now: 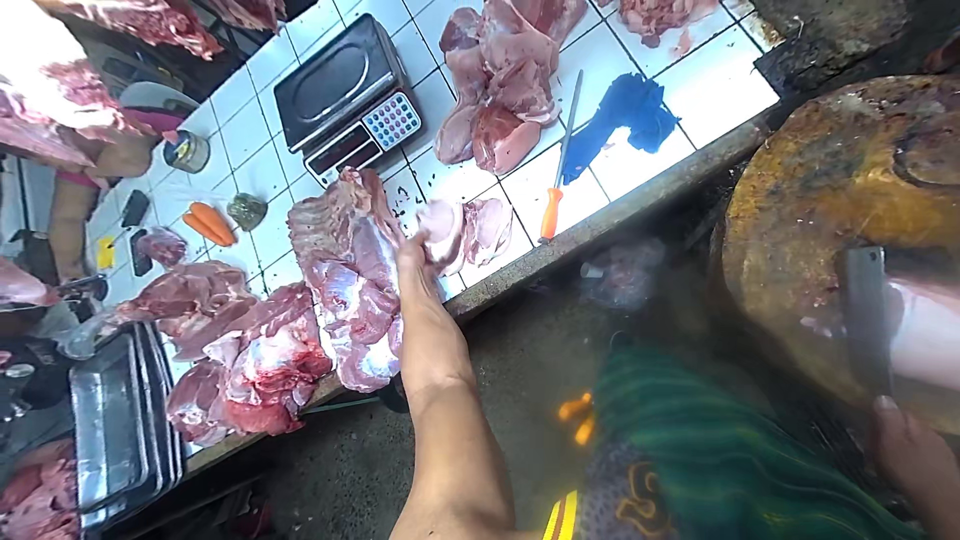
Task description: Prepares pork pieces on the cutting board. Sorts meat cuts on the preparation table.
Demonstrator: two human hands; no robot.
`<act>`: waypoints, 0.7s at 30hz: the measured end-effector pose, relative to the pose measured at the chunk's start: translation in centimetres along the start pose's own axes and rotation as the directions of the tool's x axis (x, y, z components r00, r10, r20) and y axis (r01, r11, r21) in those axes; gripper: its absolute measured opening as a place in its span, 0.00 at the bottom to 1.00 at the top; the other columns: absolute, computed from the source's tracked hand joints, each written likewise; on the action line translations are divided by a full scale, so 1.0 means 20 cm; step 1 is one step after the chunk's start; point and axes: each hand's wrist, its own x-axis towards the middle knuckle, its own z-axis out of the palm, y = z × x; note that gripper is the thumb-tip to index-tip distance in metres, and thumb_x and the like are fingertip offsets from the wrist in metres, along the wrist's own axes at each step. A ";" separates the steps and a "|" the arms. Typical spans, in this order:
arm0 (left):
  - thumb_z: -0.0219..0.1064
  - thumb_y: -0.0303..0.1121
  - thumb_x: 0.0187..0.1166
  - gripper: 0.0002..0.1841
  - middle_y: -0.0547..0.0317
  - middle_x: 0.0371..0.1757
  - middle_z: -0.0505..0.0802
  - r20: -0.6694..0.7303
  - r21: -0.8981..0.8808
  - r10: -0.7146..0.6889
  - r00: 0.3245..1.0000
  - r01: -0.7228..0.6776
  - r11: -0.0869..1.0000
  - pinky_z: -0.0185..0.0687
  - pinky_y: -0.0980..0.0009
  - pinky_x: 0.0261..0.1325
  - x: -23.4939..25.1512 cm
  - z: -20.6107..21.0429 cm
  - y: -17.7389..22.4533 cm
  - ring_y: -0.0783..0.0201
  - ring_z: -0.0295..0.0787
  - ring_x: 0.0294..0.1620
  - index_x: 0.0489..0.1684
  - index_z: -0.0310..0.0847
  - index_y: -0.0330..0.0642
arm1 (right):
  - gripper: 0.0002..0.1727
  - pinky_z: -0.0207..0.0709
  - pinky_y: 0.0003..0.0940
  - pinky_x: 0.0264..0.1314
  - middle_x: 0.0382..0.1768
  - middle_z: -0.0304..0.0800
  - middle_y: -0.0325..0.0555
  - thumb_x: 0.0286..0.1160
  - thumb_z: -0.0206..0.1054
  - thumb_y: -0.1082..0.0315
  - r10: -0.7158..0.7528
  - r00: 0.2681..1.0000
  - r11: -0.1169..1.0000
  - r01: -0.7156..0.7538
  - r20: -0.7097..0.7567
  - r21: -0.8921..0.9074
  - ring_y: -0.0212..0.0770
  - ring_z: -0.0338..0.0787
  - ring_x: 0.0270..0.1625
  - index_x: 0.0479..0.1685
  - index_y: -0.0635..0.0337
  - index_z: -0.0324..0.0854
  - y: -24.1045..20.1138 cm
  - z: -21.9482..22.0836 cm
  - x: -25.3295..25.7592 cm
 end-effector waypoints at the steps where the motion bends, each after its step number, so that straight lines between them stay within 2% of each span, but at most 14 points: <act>1: 0.75 0.39 0.74 0.27 0.49 0.42 0.86 -0.077 0.111 -0.050 0.996 0.058 0.992 0.84 0.57 0.39 0.01 0.00 -0.10 0.59 0.82 0.33 0.69 0.74 0.35 | 0.45 0.78 0.66 0.35 0.29 0.81 0.61 0.90 0.31 0.33 0.007 1.000 1.000 -0.007 0.003 0.004 0.58 0.83 0.28 0.56 0.68 0.78 0.00 0.00 0.00; 4: 0.82 0.36 0.65 0.34 0.40 0.50 0.89 -0.233 0.231 -0.080 0.969 0.135 0.963 0.86 0.52 0.46 -0.01 0.02 -0.18 0.52 0.86 0.42 0.70 0.73 0.30 | 0.45 0.77 0.66 0.34 0.29 0.82 0.61 0.90 0.32 0.32 0.021 1.000 1.000 -0.021 -0.003 0.015 0.59 0.83 0.27 0.56 0.68 0.78 0.00 0.00 0.00; 6: 0.82 0.34 0.60 0.33 0.37 0.56 0.89 -0.280 0.353 -0.057 0.958 0.158 0.922 0.87 0.47 0.54 -0.04 0.04 -0.17 0.46 0.89 0.52 0.66 0.77 0.28 | 0.45 0.77 0.65 0.33 0.28 0.82 0.60 0.89 0.32 0.32 0.017 1.000 1.000 -0.017 -0.006 0.006 0.58 0.83 0.26 0.56 0.67 0.79 0.02 -0.01 0.01; 8: 0.80 0.35 0.56 0.30 0.36 0.61 0.90 -0.343 0.546 0.002 0.939 0.198 0.814 0.84 0.42 0.61 -0.08 0.06 -0.12 0.43 0.88 0.63 0.59 0.82 0.29 | 0.44 0.77 0.64 0.32 0.27 0.81 0.59 0.90 0.32 0.32 0.007 1.000 1.000 -0.007 -0.008 0.002 0.57 0.83 0.26 0.55 0.67 0.79 0.02 -0.01 0.02; 11: 0.75 0.43 0.64 0.29 0.35 0.64 0.90 -0.361 0.748 0.146 0.921 0.193 0.635 0.83 0.38 0.64 -0.13 0.04 -0.15 0.40 0.87 0.68 0.62 0.83 0.33 | 0.43 0.77 0.70 0.40 0.33 0.84 0.66 0.92 0.33 0.37 -0.012 1.000 1.000 0.012 0.016 -0.008 0.64 0.86 0.33 0.57 0.69 0.80 -0.03 -0.03 0.01; 13: 0.71 0.47 0.69 0.36 0.31 0.72 0.84 -0.322 0.797 0.278 0.905 0.101 0.595 0.81 0.37 0.69 -0.18 0.04 -0.24 0.37 0.82 0.74 0.74 0.75 0.32 | 0.40 0.80 0.71 0.47 0.40 0.88 0.68 0.94 0.36 0.39 -0.008 0.999 1.000 0.009 0.048 -0.006 0.66 0.89 0.40 0.64 0.69 0.80 -0.04 -0.05 0.00; 14: 0.70 0.47 0.71 0.38 0.30 0.77 0.80 -0.282 0.795 0.345 0.895 0.017 0.606 0.77 0.38 0.74 -0.27 0.08 -0.26 0.36 0.78 0.78 0.80 0.70 0.32 | 0.38 0.81 0.70 0.52 0.44 0.89 0.68 0.94 0.39 0.40 0.001 0.998 1.000 -0.001 0.055 0.003 0.65 0.90 0.44 0.67 0.68 0.79 -0.03 -0.05 0.00; 16: 0.68 0.44 0.75 0.34 0.33 0.81 0.76 -0.166 0.718 0.431 0.887 -0.191 0.670 0.70 0.48 0.82 -0.57 0.25 -0.20 0.41 0.73 0.83 0.80 0.72 0.34 | 0.37 0.83 0.65 0.57 0.49 0.90 0.66 0.93 0.44 0.40 0.008 0.999 1.000 -0.009 0.051 0.023 0.62 0.92 0.49 0.71 0.66 0.78 -0.01 -0.04 0.01; 18: 0.64 0.39 0.80 0.27 0.34 0.74 0.82 0.032 0.578 0.461 0.887 -0.393 0.715 0.72 0.54 0.79 -0.95 0.52 -0.20 0.46 0.79 0.76 0.74 0.76 0.31 | 0.36 0.85 0.61 0.59 0.48 0.92 0.64 0.92 0.48 0.40 -0.016 1.000 0.999 0.015 0.014 0.047 0.59 0.94 0.50 0.70 0.66 0.79 0.04 0.00 0.02; 20: 0.63 0.39 0.85 0.25 0.32 0.65 0.87 0.371 0.393 0.368 0.853 -0.503 0.770 0.78 0.49 0.73 -1.36 0.78 -0.28 0.45 0.86 0.67 0.73 0.75 0.28 | 0.34 0.84 0.59 0.60 0.46 0.92 0.62 0.92 0.48 0.40 -0.032 0.999 0.994 0.034 -0.024 0.100 0.57 0.93 0.50 0.66 0.65 0.81 0.08 0.03 0.01; 21: 0.64 0.42 0.86 0.27 0.33 0.65 0.88 0.534 0.352 0.262 0.804 -0.494 0.795 0.80 0.47 0.73 -1.55 0.92 -0.35 0.45 0.86 0.67 0.75 0.74 0.28 | 0.35 0.85 0.57 0.58 0.43 0.92 0.59 0.92 0.46 0.40 -0.031 0.999 0.989 0.036 -0.036 0.146 0.54 0.93 0.47 0.64 0.64 0.82 0.10 0.05 -0.01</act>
